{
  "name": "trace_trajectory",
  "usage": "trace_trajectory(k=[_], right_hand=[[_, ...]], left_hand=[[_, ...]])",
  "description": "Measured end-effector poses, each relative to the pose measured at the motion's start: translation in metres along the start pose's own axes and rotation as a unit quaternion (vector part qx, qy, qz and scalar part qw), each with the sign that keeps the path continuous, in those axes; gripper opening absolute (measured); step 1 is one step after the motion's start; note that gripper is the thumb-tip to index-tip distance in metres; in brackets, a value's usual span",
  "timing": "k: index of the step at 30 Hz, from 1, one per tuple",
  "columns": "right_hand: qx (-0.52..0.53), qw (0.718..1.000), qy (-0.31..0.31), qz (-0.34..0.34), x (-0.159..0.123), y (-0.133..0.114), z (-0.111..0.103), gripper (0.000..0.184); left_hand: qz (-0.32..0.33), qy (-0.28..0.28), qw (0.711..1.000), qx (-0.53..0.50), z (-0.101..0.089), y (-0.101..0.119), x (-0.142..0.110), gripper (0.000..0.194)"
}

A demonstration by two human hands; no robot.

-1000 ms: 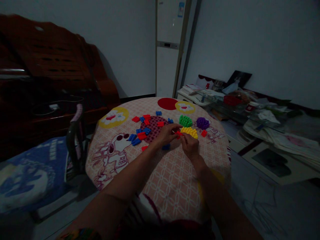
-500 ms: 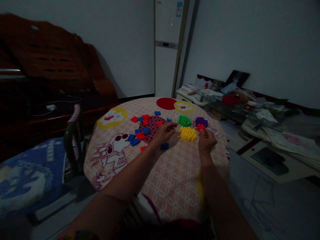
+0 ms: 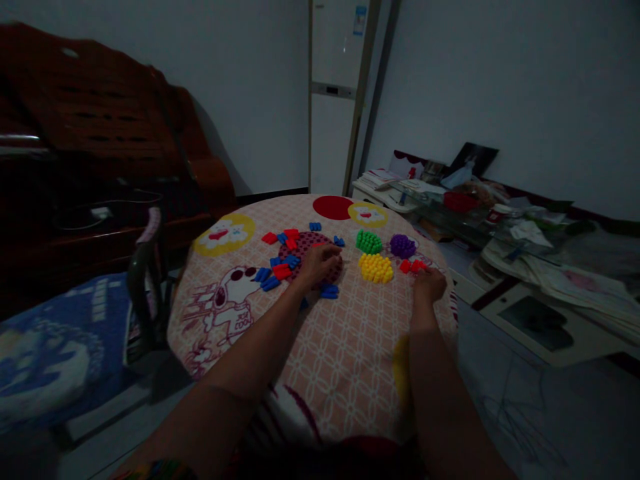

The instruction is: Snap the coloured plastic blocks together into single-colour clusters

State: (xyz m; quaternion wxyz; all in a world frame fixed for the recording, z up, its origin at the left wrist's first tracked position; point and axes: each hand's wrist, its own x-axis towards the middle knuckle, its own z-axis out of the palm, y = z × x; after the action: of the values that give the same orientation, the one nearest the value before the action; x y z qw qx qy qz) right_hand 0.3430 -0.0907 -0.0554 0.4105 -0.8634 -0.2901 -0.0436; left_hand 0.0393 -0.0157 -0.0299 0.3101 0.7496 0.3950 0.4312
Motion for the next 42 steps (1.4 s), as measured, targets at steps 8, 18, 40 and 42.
trace_trajectory(k=[8, 18, 40, 42], right_hand=[[0.004, 1.0, 0.027, 0.0, 0.002, 0.001, 0.001, 0.037], [0.139, 0.98, 0.087, -0.111, -0.021, -0.006, -0.003, 0.041], [0.234, 0.863, -0.055, -0.444, -0.089, -0.055, 0.007, 0.031], [0.233, 0.852, -0.079, -0.461, -0.094, -0.058, 0.004, 0.029]], left_hand=[[-0.065, 0.005, 0.983, 0.174, -0.034, -0.006, 0.002, 0.035], [-0.194, 0.027, 0.923, 0.332, -0.095, -0.016, -0.002, 0.024], [0.013, -0.039, 0.999, 0.023, -0.023, 0.029, 0.002, 0.016], [0.033, -0.058, 0.998, -0.006, 0.0, 0.039, -0.001, 0.014]])
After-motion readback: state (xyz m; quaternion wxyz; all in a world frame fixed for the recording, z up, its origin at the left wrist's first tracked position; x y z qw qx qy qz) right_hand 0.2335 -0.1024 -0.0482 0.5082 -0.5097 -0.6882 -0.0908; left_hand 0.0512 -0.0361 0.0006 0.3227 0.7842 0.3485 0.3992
